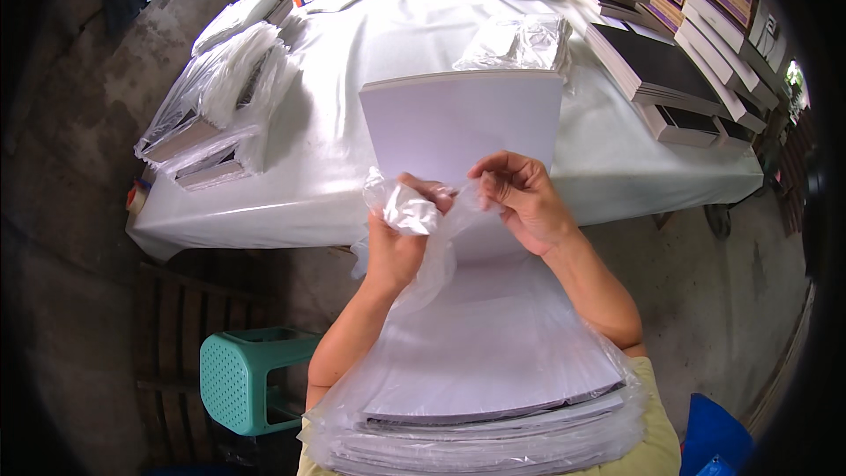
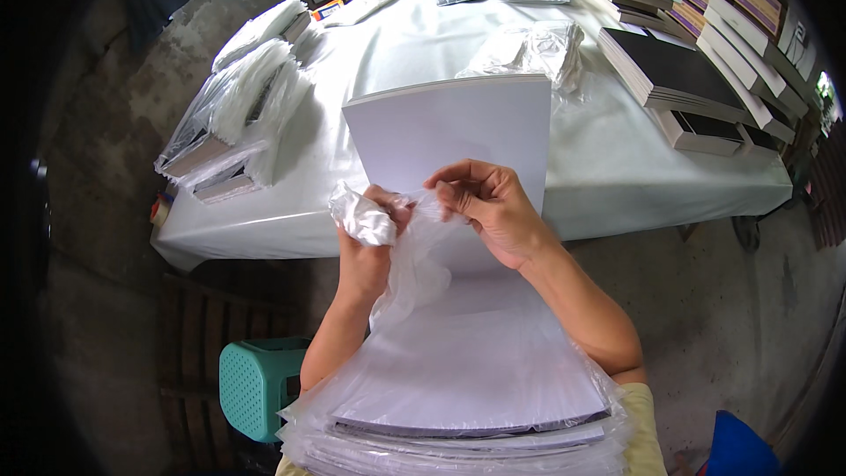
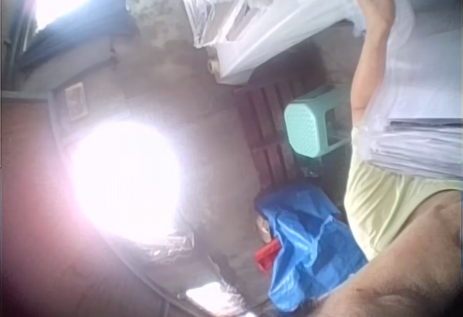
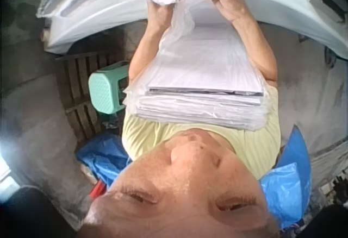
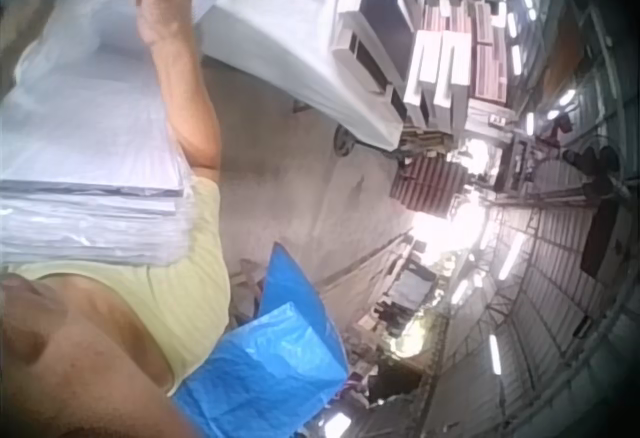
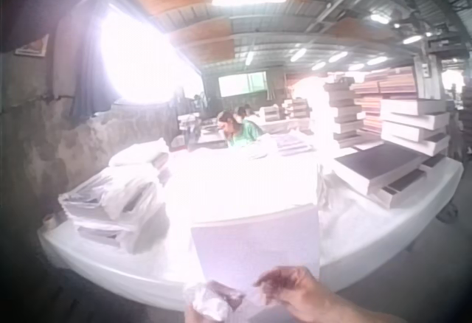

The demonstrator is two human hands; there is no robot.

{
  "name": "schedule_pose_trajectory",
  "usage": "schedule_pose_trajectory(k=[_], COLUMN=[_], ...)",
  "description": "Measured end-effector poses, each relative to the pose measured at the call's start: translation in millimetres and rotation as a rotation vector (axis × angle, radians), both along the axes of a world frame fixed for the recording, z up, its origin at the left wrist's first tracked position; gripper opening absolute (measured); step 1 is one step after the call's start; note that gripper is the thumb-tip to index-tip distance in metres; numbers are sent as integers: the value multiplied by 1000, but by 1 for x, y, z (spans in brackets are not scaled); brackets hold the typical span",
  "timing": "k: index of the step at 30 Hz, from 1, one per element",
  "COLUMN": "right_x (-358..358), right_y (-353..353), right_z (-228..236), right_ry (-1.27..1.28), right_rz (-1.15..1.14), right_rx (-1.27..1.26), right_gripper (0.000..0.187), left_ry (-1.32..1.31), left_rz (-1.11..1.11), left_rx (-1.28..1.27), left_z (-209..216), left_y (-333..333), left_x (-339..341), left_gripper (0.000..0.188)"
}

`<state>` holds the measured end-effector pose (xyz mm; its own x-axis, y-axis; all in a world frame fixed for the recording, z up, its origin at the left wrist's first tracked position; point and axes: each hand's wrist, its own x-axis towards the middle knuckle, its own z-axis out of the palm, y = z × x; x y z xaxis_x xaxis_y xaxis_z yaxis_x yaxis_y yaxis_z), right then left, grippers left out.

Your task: The person places a book into a plastic sleeve, folds the excess plastic over the edge, and stacks the packaged item onto a pile, repeating this process for six books.

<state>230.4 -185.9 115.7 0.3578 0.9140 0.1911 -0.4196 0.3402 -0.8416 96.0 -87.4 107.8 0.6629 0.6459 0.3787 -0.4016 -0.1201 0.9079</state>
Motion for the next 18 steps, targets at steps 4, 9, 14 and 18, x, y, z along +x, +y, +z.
schedule_pose_trajectory(k=[4,9,14,18], right_x=[0,3,56,86], right_y=[-2,-6,-34,-53], right_z=[9,20,47,38], right_ry=[-208,-63,-23,8], right_rz=[201,-41,-274,-278], right_rx=[-83,-24,111,145], right_gripper=[26,36,39,43], left_ry=[17,71,182,117], left_rz=[-191,-569,-853,-629], left_rx=[-457,-556,360,-387], left_z=[10,6,-18,-29], left_y=[-3,4,36,70], left_x=[-5,-20,-50,-85], left_gripper=[12,49,44,41])
